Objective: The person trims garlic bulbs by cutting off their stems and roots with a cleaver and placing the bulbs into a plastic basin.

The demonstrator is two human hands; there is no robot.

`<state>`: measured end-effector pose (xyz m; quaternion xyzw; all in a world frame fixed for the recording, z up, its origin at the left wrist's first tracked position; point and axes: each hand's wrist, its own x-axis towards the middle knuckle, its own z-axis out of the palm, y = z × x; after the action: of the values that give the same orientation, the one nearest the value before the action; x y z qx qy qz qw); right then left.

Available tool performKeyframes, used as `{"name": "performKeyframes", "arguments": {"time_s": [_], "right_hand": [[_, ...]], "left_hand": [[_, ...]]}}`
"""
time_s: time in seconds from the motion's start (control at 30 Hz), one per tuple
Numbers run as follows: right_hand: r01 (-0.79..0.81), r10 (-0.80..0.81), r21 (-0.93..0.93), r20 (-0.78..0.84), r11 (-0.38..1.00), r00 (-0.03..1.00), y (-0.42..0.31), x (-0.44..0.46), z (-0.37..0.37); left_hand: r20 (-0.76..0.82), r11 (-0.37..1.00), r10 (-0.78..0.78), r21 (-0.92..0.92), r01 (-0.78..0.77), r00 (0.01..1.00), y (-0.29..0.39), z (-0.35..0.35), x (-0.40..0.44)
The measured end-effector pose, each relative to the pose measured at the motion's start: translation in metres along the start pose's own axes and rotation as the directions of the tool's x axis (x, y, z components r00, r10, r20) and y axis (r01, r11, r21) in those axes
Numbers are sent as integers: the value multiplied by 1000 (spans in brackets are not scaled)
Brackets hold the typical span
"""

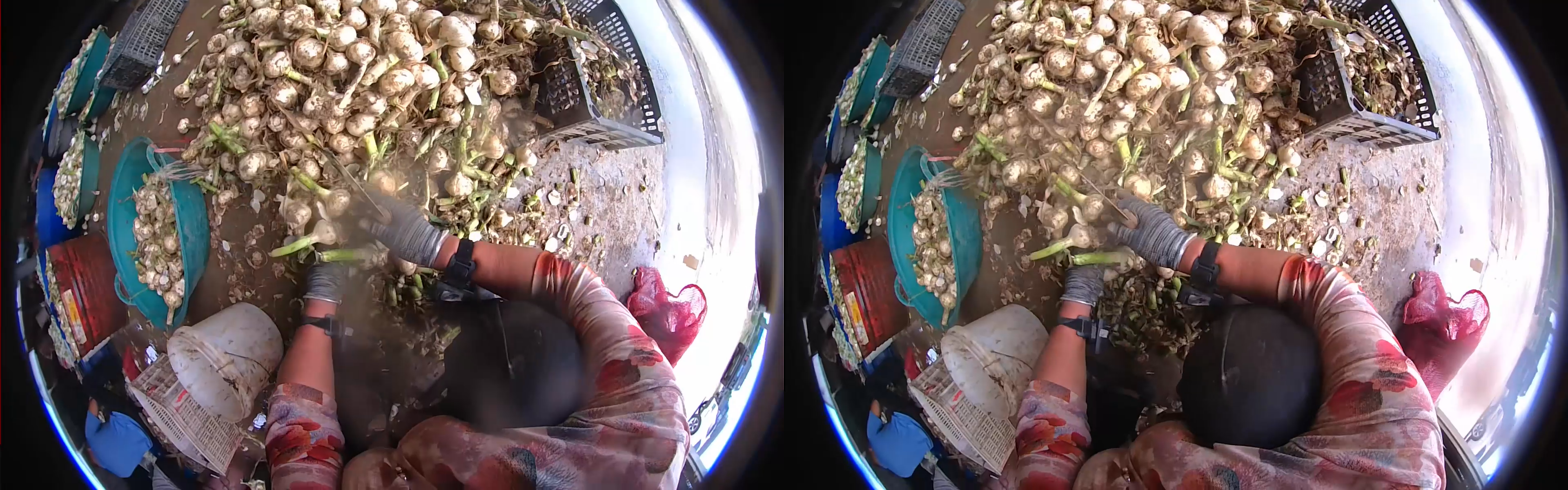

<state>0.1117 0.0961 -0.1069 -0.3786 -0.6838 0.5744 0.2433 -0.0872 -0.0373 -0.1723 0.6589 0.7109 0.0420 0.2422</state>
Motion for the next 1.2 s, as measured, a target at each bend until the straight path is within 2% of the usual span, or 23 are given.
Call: {"name": "performKeyframes", "arguments": {"time_s": [0.03,0.07,0.1,0.13,0.2,0.27,0.3,0.37,0.4,0.47,0.5,0.57,0.67,0.73,0.8,0.87,0.93,0.97,1.0,1.07,1.13,1.17,1.2], "right_hand": [[-10,8,47,27,999,1000,-2,-5,-8],[-21,15,91,59,996,998,-6,-10,-23],[-127,121,72,82,989,989,-12,-15,-40],[-237,230,51,106,970,967,-14,-23,-57],[-310,327,-159,94,937,940,0,-33,-90],[-322,359,-256,111,911,927,-17,-39,-117],[-276,320,-293,115,915,940,-18,-43,-127],[-203,259,-340,127,918,958,-22,-48,-132],[-190,248,-365,119,911,961,-26,-52,-134],[-158,288,-559,153,814,945,-31,-57,-139],[-181,343,-598,168,781,924,-39,-56,-139],[-192,369,-624,168,758,914,-41,-55,-137],[-206,401,-638,177,742,899,-40,-48,-131],[-194,390,-649,172,736,905,-35,-45,-130],[-209,401,-652,160,729,902,-42,-35,-123],[-211,409,-653,166,727,897,-46,-24,-117],[-147,330,-600,207,786,921,-43,-17,-111],[-114,295,-605,209,788,932,-47,-11,-105],[-158,339,-583,215,797,916,-52,-3,-100],[-90,252,-555,222,827,942,-67,10,-83],[57,134,-578,283,814,950,-72,21,-67],[155,26,-577,294,802,956,-79,24,-58],[255,-83,-578,307,775,948,-86,25,-53]], "left_hand": [[-43,940,-116,-327,96,992,-17,16,-10],[90,535,-321,-805,259,943,-5,3,-14],[97,521,-342,-808,275,935,5,-11,-19],[7,610,-309,-766,204,951,15,-30,-26],[-81,697,-276,-703,142,958,14,-59,-30],[-124,524,-666,-780,343,736,-2,-79,-28],[-135,526,-679,-775,351,722,-17,-86,-23],[-323,513,-803,-803,304,501,-56,-105,-11],[-335,517,-808,-798,310,485,-72,-112,-5],[-340,435,-874,-866,246,347,-101,-120,18],[-344,438,-872,-866,241,348,-124,-118,30],[-491,712,-685,-608,351,539,-182,-103,48],[-444,743,-630,-581,331,637,-223,-96,90],[-400,762,-558,-594,258,727,-205,-114,111],[-309,638,-768,-292,713,561,-165,-134,122],[-300,583,-807,-268,767,509,-156,-134,125],[-182,646,-747,-424,635,639,-145,-133,117],[-181,650,-743,-426,630,644,-136,-131,112],[-203,655,-676,-607,450,709,-123,-127,102],[-293,518,-530,-855,30,796,-90,-118,83],[-200,378,-483,-926,-3,852,-36,-127,59],[-366,589,-352,-802,-99,862,-21,-119,50],[-332,697,-222,-712,-89,917,-24,-107,38]]}}
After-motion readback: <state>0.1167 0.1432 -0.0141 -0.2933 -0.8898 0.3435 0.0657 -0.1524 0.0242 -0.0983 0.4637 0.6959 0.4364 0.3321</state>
